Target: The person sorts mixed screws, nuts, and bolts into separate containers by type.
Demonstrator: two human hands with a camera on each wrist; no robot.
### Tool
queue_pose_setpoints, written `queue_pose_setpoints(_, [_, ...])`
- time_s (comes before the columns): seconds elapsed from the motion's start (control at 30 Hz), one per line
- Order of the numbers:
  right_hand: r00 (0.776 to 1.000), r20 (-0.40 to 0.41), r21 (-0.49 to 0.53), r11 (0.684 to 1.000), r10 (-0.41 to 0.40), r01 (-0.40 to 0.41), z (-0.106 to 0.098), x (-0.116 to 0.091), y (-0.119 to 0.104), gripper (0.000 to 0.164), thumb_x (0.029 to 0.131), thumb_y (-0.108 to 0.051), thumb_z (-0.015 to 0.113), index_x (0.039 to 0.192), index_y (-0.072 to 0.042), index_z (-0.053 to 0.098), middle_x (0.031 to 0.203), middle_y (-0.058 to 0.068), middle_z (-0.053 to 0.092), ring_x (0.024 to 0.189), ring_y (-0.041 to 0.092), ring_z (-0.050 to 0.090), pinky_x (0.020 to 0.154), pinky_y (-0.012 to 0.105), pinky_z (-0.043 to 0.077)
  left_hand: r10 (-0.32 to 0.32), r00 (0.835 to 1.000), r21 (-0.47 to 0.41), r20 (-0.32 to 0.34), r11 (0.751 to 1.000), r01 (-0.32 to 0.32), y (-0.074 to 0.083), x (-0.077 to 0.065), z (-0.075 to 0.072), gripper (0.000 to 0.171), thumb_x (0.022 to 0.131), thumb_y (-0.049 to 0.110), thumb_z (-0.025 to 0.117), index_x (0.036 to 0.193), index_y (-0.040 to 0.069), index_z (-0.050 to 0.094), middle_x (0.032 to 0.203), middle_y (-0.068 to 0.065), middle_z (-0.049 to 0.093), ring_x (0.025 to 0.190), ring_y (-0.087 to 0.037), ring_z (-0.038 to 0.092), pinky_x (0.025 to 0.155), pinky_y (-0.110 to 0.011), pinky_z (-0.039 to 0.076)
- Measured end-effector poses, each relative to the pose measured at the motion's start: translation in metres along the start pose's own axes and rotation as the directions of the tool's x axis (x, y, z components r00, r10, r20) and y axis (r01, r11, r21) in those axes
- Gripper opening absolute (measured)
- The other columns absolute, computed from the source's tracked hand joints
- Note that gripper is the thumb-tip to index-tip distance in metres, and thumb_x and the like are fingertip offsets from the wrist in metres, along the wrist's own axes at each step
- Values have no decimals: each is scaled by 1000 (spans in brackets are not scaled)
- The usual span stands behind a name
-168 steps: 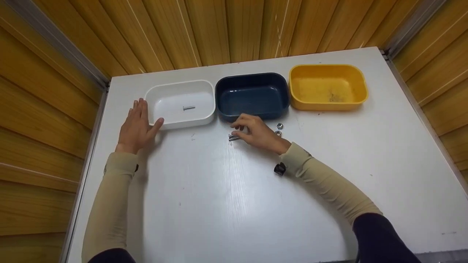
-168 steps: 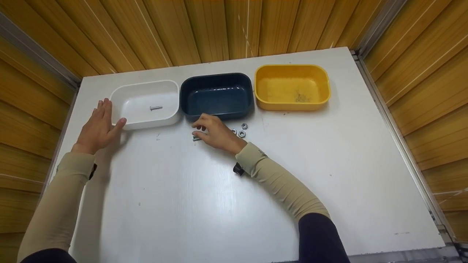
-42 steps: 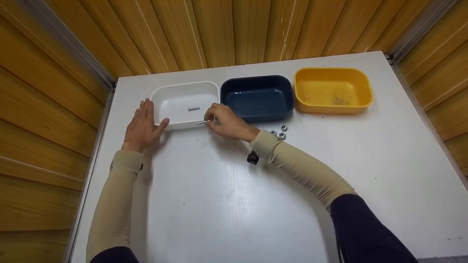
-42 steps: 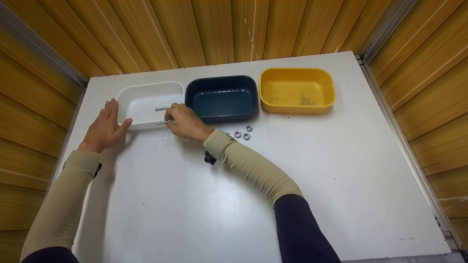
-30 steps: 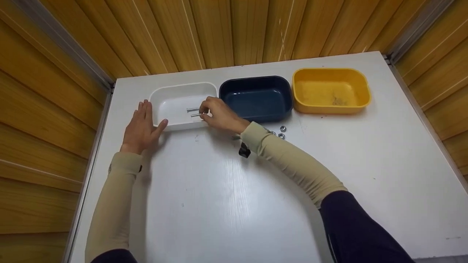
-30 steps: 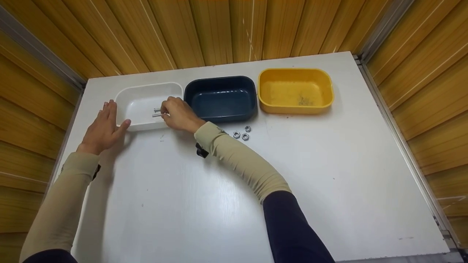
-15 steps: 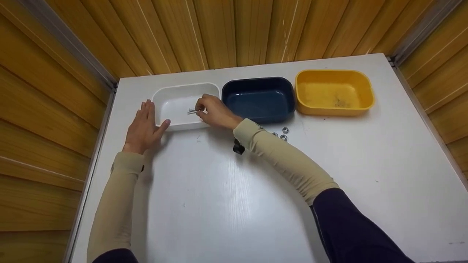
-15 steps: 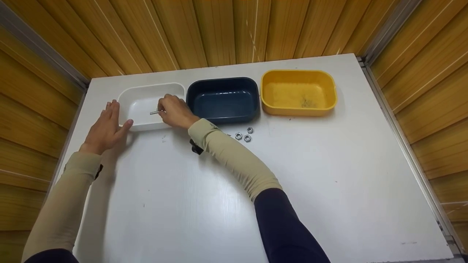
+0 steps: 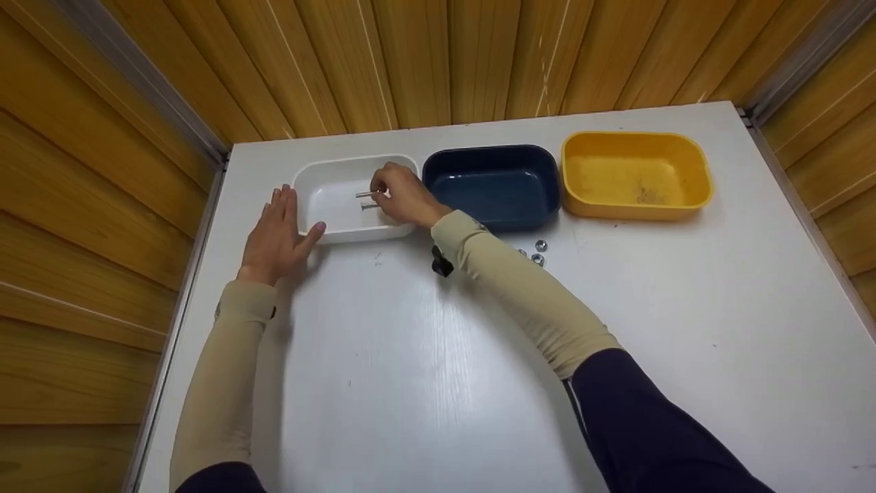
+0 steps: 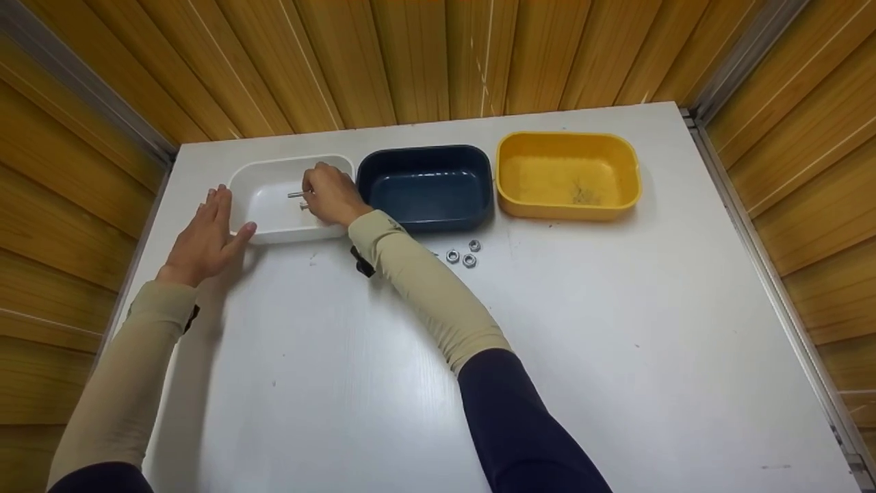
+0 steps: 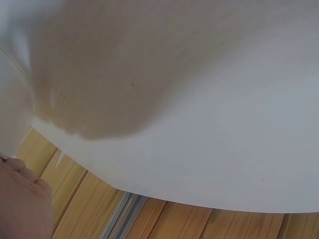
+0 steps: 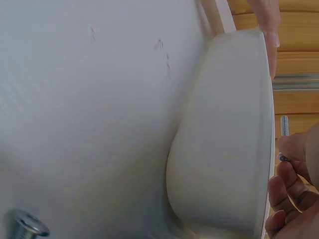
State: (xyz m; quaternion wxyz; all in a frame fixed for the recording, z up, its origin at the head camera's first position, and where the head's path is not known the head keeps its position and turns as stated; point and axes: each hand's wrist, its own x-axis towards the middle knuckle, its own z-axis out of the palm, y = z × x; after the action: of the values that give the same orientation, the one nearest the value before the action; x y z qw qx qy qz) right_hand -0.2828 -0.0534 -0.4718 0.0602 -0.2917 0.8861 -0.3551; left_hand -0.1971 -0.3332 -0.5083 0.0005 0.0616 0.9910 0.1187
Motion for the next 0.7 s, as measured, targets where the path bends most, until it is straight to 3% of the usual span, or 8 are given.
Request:
queue_pose_setpoints(0.4, [996, -53, 9, 997, 72, -71, -7, 7, 0, 20, 107, -16, 65, 118, -3, 75, 116, 14, 68, 110, 23, 62, 97, 34, 52, 3, 1000, -12, 8, 1000, -3, 1, 1, 2, 106, 105, 73, 37, 169, -5, 7, 178, -25, 9, 167, -40, 7, 135, -52, 10])
queue_pose_setpoints(0.7, [997, -69, 7, 999, 36, -36, -5, 11, 0, 27, 104, -16, 70, 124, 1, 75, 115, 17, 68, 107, 26, 63, 91, 35, 52, 10, 1000, -20, -7, 1000, -10, -1, 0, 1, 105, 105, 72, 37, 169, -6, 9, 177, -27, 11, 167, -41, 7, 135, -53, 11])
